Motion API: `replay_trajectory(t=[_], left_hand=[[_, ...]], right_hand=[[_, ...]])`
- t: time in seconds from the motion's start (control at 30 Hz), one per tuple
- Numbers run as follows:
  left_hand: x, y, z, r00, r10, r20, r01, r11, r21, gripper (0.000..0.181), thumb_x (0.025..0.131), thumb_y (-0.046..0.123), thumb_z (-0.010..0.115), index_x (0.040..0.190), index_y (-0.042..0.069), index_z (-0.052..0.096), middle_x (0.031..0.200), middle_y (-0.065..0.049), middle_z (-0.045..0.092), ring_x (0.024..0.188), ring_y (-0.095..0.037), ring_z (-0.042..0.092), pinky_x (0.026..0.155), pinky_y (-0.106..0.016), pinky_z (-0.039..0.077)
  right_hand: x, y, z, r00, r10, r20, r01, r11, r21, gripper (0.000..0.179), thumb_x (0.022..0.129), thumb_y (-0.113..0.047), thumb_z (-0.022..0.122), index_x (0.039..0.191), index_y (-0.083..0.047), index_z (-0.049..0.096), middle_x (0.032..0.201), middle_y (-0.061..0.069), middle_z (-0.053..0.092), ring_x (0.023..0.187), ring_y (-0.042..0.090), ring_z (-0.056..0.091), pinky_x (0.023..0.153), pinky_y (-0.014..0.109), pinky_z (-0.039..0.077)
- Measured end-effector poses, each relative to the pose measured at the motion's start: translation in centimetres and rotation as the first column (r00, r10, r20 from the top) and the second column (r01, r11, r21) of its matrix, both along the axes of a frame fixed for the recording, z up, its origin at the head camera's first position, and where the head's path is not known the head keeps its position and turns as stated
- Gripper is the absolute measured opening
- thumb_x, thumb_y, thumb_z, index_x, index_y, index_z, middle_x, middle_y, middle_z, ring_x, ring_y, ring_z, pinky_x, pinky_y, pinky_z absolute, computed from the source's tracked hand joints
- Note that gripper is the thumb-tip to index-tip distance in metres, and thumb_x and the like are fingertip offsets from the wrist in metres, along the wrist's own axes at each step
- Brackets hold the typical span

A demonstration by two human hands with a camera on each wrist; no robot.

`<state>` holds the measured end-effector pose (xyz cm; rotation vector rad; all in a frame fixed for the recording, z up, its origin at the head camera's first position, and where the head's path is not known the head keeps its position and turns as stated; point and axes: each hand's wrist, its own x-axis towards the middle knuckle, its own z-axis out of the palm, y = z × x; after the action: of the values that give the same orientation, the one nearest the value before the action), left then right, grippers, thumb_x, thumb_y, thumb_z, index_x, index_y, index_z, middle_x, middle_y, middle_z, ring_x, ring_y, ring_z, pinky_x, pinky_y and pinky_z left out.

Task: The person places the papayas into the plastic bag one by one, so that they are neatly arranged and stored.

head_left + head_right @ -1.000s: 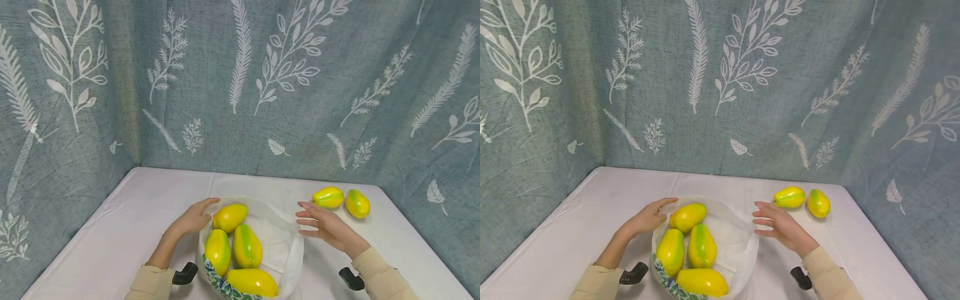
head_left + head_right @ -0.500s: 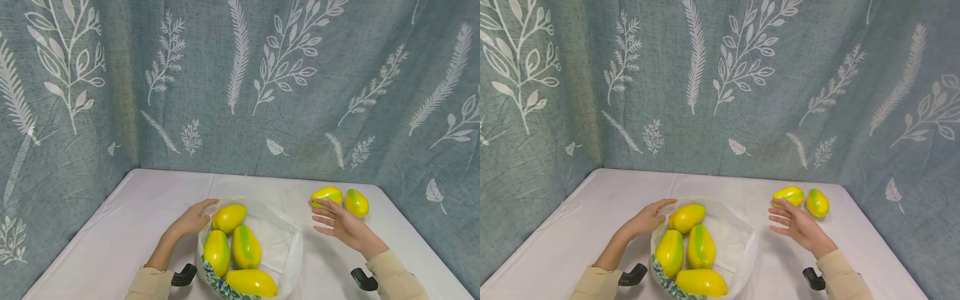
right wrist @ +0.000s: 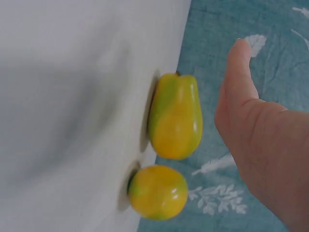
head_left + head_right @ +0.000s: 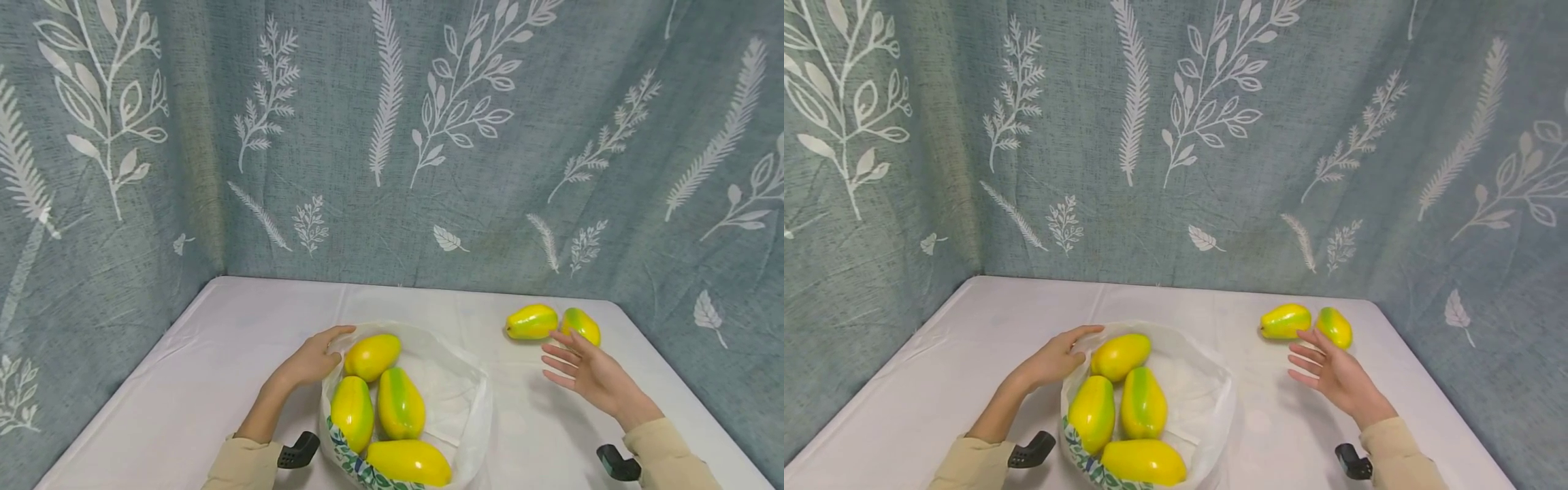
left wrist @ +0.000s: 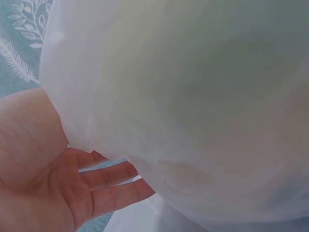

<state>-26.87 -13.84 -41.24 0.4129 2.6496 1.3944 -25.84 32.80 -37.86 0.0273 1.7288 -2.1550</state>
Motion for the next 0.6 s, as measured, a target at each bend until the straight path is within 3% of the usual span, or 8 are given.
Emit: replay_trajectory(t=[0.13, 0.2, 0.27, 0.37, 0.6], left_hand=[[0.0, -0.1, 0.0, 1.0, -0.004, -0.002, 0.004, 1.0, 0.002, 0.054, 0.087, -0.006, 0.041, 0.14, 0.001, 0.043, 0.142, -0.026, 0.04, 0.129, -0.039, 0.036, 0.102, -0.058, 0.029], [0.0, -0.1, 0.1, 1.0, -0.005, -0.003, 0.005, 1.0, 0.004, 0.054, 0.087, -0.006, 0.041, 0.14, 0.0, 0.043, 0.142, -0.026, 0.04, 0.13, -0.04, 0.035, 0.103, -0.059, 0.027], [0.1, -0.1, 0.1, 1.0, -0.004, -0.004, 0.004, 1.0, 0.002, 0.054, 0.087, -0.006, 0.041, 0.14, 0.001, 0.044, 0.141, -0.026, 0.04, 0.127, -0.039, 0.038, 0.102, -0.058, 0.029], [0.1, -0.1, 0.2, 1.0, -0.005, -0.006, 0.005, 1.0, -0.007, 0.053, 0.087, -0.006, 0.042, 0.14, 0.001, 0.044, 0.141, -0.026, 0.041, 0.118, -0.036, 0.043, 0.095, -0.053, 0.035], [0.2, -0.2, 0.2, 1.0, -0.014, -0.002, 0.014, 1.0, -0.01, 0.053, 0.087, -0.006, 0.042, 0.14, 0.001, 0.044, 0.14, -0.026, 0.042, 0.112, -0.035, 0.044, 0.089, -0.048, 0.036]], right_hand=[[0.2, 1.3, -0.5, 1.0, -0.013, 0.008, 0.013, 0.999, -0.035, 0.069, 0.102, -0.04, 0.033, 0.151, -0.004, 0.002, 0.12, 0.003, 0.05, 0.106, 0.015, 0.057, 0.1, 0.042, 0.04], [0.4, 2.1, -0.8, 0.999, -0.027, 0.018, 0.028, 0.998, -0.064, 0.056, 0.103, -0.038, 0.032, 0.148, -0.009, 0.016, 0.116, 0.001, 0.053, 0.105, 0.016, 0.057, 0.099, 0.042, 0.041], [0.6, 2.7, -0.9, 0.997, -0.064, 0.041, 0.067, 0.994, -0.086, 0.041, 0.102, -0.037, 0.034, 0.136, -0.014, 0.035, 0.111, 0.0, 0.057, 0.102, 0.017, 0.059, 0.098, 0.042, 0.042], [0.7, 3.6, -1.1, 0.992, -0.106, 0.066, 0.112, 0.989, -0.093, 0.027, 0.102, -0.036, 0.037, 0.119, -0.017, 0.046, 0.107, 0.002, 0.058, 0.1, 0.018, 0.06, 0.096, 0.042, 0.044], [0.8, 5.5, -1.5, 0.977, -0.188, 0.1, 0.195, 0.979, -0.065, 0.025, 0.1, -0.037, 0.043, 0.114, -0.017, 0.045, 0.102, 0.003, 0.059, 0.095, 0.019, 0.061, 0.093, 0.04, 0.047]])
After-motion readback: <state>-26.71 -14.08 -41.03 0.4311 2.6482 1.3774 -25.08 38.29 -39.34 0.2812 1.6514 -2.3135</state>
